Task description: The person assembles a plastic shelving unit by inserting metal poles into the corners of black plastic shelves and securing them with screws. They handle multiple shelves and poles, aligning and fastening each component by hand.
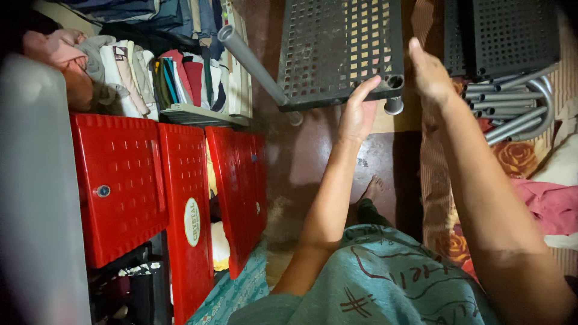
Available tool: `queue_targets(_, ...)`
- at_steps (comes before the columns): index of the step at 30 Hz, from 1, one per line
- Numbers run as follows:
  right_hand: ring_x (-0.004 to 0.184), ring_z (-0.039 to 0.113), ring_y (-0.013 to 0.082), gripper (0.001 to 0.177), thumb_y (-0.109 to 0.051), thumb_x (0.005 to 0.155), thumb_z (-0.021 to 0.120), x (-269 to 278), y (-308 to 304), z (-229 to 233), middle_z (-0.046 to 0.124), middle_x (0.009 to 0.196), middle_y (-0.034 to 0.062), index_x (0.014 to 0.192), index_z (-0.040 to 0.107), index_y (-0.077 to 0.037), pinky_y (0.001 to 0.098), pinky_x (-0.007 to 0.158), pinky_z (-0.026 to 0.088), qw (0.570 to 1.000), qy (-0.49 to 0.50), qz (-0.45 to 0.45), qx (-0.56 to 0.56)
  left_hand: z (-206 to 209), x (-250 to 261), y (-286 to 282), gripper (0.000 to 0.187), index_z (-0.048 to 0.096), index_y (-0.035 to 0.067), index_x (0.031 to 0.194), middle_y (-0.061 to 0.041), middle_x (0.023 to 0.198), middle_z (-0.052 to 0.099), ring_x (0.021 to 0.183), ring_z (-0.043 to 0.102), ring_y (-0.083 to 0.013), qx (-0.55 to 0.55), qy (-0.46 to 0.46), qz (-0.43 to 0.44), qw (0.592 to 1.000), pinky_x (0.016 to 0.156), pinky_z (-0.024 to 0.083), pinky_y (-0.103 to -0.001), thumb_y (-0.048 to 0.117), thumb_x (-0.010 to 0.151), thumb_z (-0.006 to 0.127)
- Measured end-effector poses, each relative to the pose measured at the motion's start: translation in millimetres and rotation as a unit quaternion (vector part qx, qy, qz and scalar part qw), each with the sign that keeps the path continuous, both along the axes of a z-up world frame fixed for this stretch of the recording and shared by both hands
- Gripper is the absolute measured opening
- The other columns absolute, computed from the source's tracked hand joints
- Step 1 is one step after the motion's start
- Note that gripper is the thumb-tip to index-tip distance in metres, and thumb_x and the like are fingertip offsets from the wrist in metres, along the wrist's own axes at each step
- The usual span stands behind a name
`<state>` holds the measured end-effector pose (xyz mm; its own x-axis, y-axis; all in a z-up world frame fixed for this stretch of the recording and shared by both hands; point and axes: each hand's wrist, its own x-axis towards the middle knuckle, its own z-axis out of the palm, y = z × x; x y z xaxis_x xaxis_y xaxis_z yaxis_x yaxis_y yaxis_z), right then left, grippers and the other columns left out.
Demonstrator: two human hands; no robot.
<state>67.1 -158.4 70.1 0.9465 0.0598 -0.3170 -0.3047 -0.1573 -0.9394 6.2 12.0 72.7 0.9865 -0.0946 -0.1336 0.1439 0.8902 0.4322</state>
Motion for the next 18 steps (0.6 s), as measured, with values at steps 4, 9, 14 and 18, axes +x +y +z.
queue_targets(4,0.109,0.059,0.0126,0.058,-0.065,0.107,0.043,-23,-4,-31,0.065,0.124,-0.0011,0.131,0.066,-0.017,0.0346,0.089,0.048,0.981,0.177,-0.016,0.075,8,0,-4,0.04,0.061,0.005,0.137,-0.008,0.134,0.065,0.125,0.062,-0.02,-0.005,-0.014,0.009,1.0,0.112,0.047,-0.042,0.0,0.097,0.064)
queue_targets(9,0.08,0.063,0.0184,0.031,-0.043,0.111,0.057,-30,-3,-46,0.069,0.102,0.0053,0.118,0.067,-0.014,0.0364,0.061,0.053,0.948,0.198,0.046,0.243,-12,-5,-25,0.031,0.061,-0.001,0.134,-0.012,0.131,0.064,0.121,0.061,-0.0248,0.019,0.003,-0.002,1.0,0.106,0.05,-0.045,0.0,0.103,0.064)
queue_targets(14,0.073,0.063,0.0161,0.029,-0.042,0.102,0.049,-21,-7,-41,0.07,0.089,0.0005,0.111,0.068,-0.021,0.0348,0.054,0.054,0.957,0.201,-0.023,0.21,-26,2,-42,0.036,0.06,0.003,0.131,-0.009,0.129,0.064,0.12,0.063,-0.0224,0.02,0.004,0.031,0.999,0.105,0.05,-0.043,-0.001,0.096,0.063)
queue_targets(18,0.08,0.067,0.0156,0.034,-0.039,0.105,0.05,-11,-25,-70,0.075,0.092,0.0007,0.105,0.072,-0.013,0.0305,0.064,0.057,0.941,0.218,-0.059,0.251,-30,6,-45,0.033,0.06,-0.001,0.132,-0.013,0.128,0.064,0.119,0.063,-0.0259,0.029,0.03,-0.009,0.999,0.105,0.049,-0.043,0.0,0.099,0.06)
